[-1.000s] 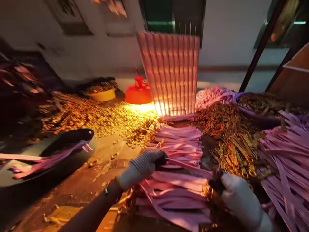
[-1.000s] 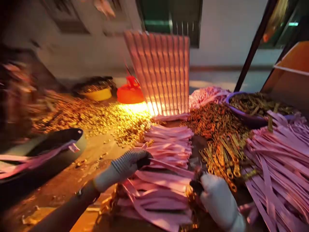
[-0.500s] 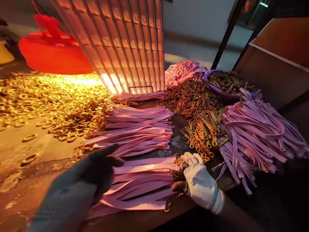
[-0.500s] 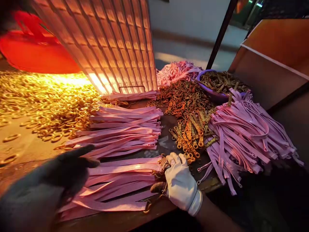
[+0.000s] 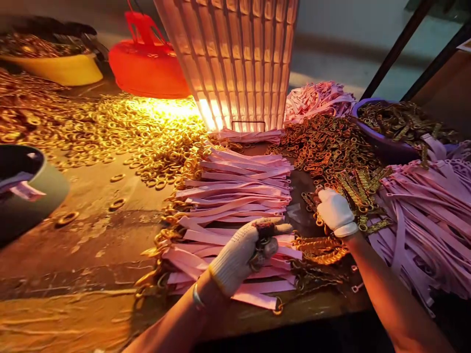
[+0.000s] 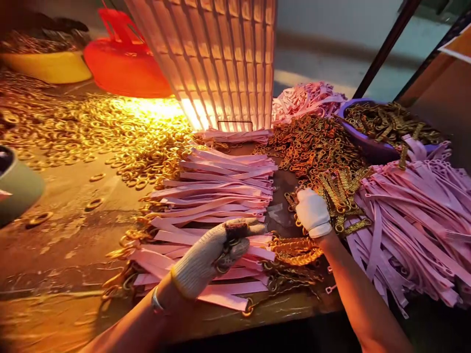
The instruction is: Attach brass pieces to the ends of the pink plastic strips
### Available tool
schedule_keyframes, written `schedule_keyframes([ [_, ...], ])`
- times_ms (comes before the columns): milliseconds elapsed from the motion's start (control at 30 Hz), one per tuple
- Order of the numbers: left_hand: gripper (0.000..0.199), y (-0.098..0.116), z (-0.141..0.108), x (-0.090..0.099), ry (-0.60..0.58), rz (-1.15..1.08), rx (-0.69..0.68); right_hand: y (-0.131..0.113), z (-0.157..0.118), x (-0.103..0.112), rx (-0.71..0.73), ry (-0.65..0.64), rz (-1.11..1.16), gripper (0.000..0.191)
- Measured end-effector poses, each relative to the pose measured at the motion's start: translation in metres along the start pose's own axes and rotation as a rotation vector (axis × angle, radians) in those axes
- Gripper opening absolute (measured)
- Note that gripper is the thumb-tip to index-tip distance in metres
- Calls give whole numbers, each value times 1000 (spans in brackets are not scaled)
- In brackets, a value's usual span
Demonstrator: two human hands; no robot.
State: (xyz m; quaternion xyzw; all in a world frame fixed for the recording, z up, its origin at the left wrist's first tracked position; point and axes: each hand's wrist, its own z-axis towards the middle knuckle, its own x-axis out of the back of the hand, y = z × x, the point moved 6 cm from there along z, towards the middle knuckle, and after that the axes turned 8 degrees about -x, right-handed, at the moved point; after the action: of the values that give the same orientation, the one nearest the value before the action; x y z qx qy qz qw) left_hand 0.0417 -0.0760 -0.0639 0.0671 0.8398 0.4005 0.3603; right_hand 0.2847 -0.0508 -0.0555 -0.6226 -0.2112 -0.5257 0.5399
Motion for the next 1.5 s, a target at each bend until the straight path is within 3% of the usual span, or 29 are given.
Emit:
schedule_keyframes([
  [100, 37, -2, -3, -1, -28, 25, -3, 7, 10, 22, 17, 63, 175, 27],
  [167, 39, -5, -5, -2, -28, 31, 13, 6, 12, 40, 40, 158, 424, 32],
  [233, 42, -6, -7, -3, -16, 26, 14, 1, 7, 57, 86, 268, 698, 31],
  [300, 39, -4, -9, -4, -2, 20, -48, -10, -5, 66, 144, 304, 828, 27],
  [400, 37, 2, -12, -8, 4, 19, -156, -42, -34, 65, 313, 139, 658, 31],
  [533, 43, 0, -14, -7, 50, 14, -201, -73, -79, 44, 506, -137, 348, 44],
  [700, 49, 0, -17, -11, 61, -35, -248, -82, -110, 28, 509, -129, 27, 52],
  [833, 47, 1, -20, -16, 87, -127, -196, -86, -119, 28, 383, -107, -185, 36],
  [967, 59, 6, -16, -21, 91, -111, -337, -83, -113, 22, 163, -243, -70, 17],
  [1100, 65, 4, -8, -25, 82, -30, -471, -90, -103, -1, 129, -410, 406, 21],
  [1167, 64, 5, -6, -27, 71, 12, -519, -90, -98, -12, 85, -419, 645, 20],
  [1267, 62, 6, -7, -29, 31, 100, -517, -83, -92, -26, -26, -382, 798, 19],
  [1367, 48, 8, -8, -21, 86, 324, -498, -78, -90, -26, -36, -350, 730, 22],
  [1500, 29, 21, -10, -12, 204, 718, -641, -83, -91, 2, 109, -172, 132, 9],
])
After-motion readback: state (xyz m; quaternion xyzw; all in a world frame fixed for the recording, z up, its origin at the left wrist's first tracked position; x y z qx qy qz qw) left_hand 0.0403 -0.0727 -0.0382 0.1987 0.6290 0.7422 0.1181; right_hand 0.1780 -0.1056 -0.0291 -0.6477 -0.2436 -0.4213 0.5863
